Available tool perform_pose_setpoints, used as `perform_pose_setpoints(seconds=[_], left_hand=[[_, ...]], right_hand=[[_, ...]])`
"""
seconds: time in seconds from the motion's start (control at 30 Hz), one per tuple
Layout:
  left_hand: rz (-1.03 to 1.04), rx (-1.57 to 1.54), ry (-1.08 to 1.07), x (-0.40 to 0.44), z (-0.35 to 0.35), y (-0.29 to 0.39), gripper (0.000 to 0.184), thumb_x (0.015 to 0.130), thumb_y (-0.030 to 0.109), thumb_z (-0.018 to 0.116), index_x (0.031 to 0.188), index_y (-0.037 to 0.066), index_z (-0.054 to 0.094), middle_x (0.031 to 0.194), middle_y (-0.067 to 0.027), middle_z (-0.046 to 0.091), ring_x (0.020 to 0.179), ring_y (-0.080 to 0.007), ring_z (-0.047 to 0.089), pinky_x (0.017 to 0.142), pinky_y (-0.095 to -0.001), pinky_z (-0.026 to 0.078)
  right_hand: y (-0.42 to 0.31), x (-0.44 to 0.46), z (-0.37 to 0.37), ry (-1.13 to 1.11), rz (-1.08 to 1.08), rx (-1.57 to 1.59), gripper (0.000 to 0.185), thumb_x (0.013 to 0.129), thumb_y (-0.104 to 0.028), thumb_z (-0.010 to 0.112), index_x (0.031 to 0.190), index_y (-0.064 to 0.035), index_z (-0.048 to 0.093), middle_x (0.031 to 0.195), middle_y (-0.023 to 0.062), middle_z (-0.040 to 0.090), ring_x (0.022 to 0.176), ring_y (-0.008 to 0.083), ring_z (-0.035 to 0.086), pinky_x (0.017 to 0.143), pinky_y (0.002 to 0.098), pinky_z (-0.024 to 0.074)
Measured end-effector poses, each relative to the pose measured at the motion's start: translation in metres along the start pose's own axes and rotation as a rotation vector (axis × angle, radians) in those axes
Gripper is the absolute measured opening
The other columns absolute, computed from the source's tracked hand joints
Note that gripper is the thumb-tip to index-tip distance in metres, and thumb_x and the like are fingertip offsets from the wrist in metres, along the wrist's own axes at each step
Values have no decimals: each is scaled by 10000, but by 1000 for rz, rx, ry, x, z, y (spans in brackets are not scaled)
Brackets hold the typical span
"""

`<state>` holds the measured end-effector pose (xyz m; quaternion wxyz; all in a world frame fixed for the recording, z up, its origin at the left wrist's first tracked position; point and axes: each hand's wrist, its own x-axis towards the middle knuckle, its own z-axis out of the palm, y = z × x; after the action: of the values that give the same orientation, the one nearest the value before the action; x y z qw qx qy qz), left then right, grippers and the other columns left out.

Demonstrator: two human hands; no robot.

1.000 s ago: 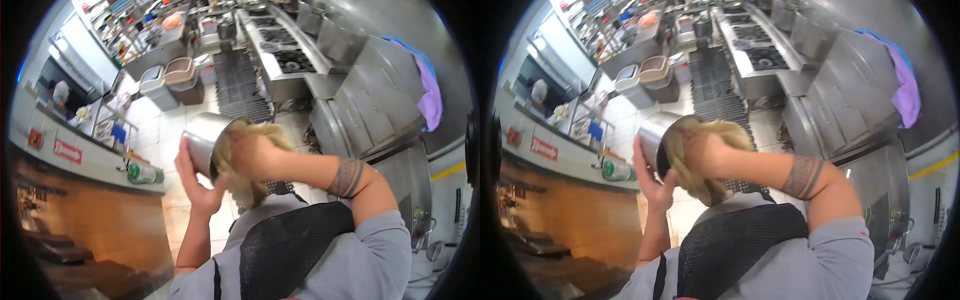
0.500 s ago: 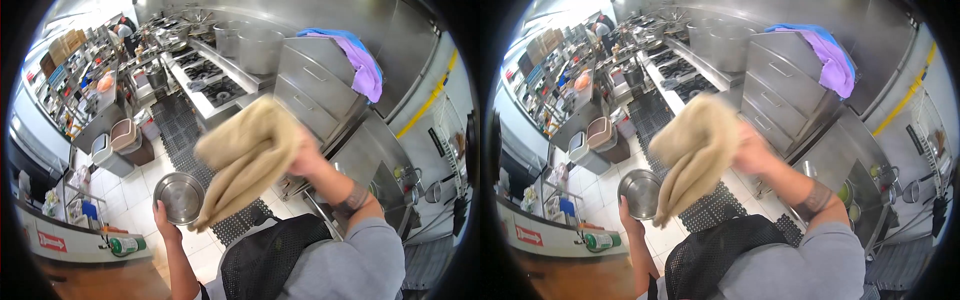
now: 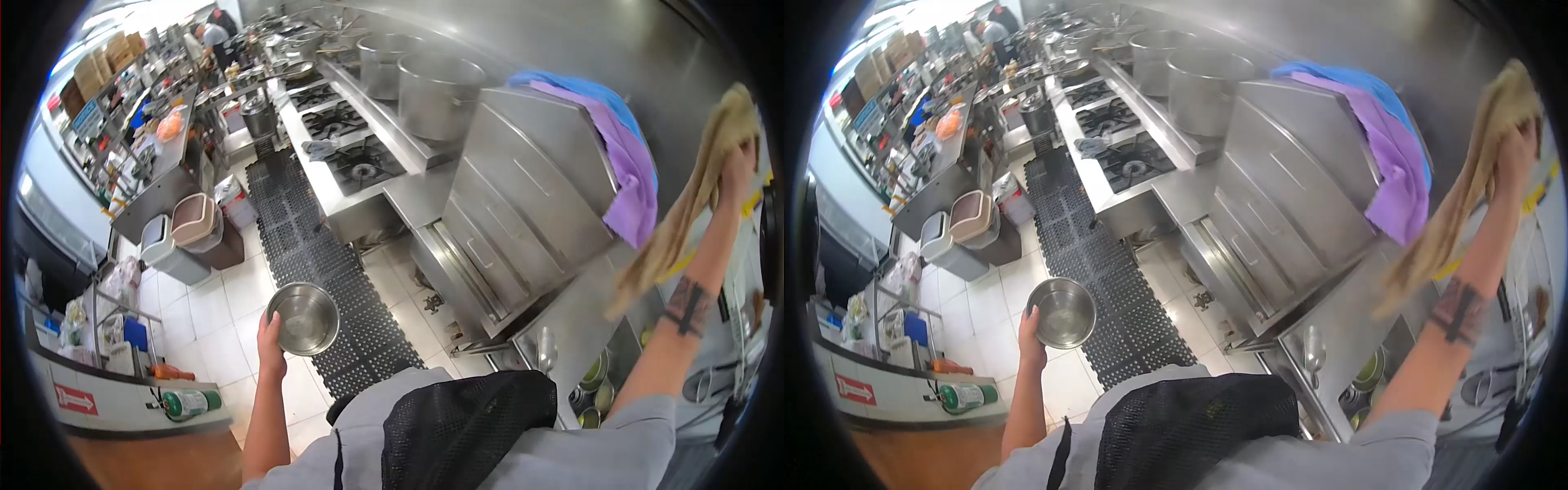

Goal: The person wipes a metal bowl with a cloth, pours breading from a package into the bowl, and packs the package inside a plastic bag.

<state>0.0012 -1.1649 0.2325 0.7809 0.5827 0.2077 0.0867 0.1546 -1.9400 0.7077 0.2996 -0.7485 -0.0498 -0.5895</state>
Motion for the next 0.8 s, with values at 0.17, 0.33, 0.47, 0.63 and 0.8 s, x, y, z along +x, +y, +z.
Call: perform_pose_setpoints(seconds=[0.17,0.33,0.47,0.63,0.8], left_hand=[[23,38,2,17,3,10,537,1022,303,575,1454,-5,488,1379,-116,584,1273,-210,529,1105,-349,380],[-2,148,133,32,-39,3,572,990,263,636,1474,6,473,1380,-121,580,1285,-211,519,1108,-340,383],[-57,23,290,69,-101,-24,572,997,239,628,1489,6,451,1378,-120,581,1279,-212,527,1095,-341,398],[-169,-184,467,148,-180,-18,573,1015,222,601,1513,26,397,1366,-108,582,1234,-199,562,1022,-325,467],[-164,-124,514,250,-242,26,528,1047,277,535,1536,165,369,1299,-104,587,1089,-194,627,716,-355,588]], right_hand=[[25,51,191,-822,37,-373,535,820,-8,555,1353,-10,597,1288,142,666,1201,224,610,1045,353,449],[-70,39,403,-1286,-390,-773,483,857,-13,597,1338,-8,627,1254,168,694,1147,247,646,1018,368,482],[-227,-48,547,-1278,-413,26,442,905,-76,657,1340,-3,629,1216,185,712,1136,258,660,1018,368,493],[-402,-170,641,-1620,-707,-30,439,885,-117,716,1318,-68,661,1247,186,695,1130,323,664,1015,393,500],[-477,-238,708,-1796,-909,274,465,901,-165,711,1352,-86,632,1290,161,673,1161,361,638,1008,434,506]])
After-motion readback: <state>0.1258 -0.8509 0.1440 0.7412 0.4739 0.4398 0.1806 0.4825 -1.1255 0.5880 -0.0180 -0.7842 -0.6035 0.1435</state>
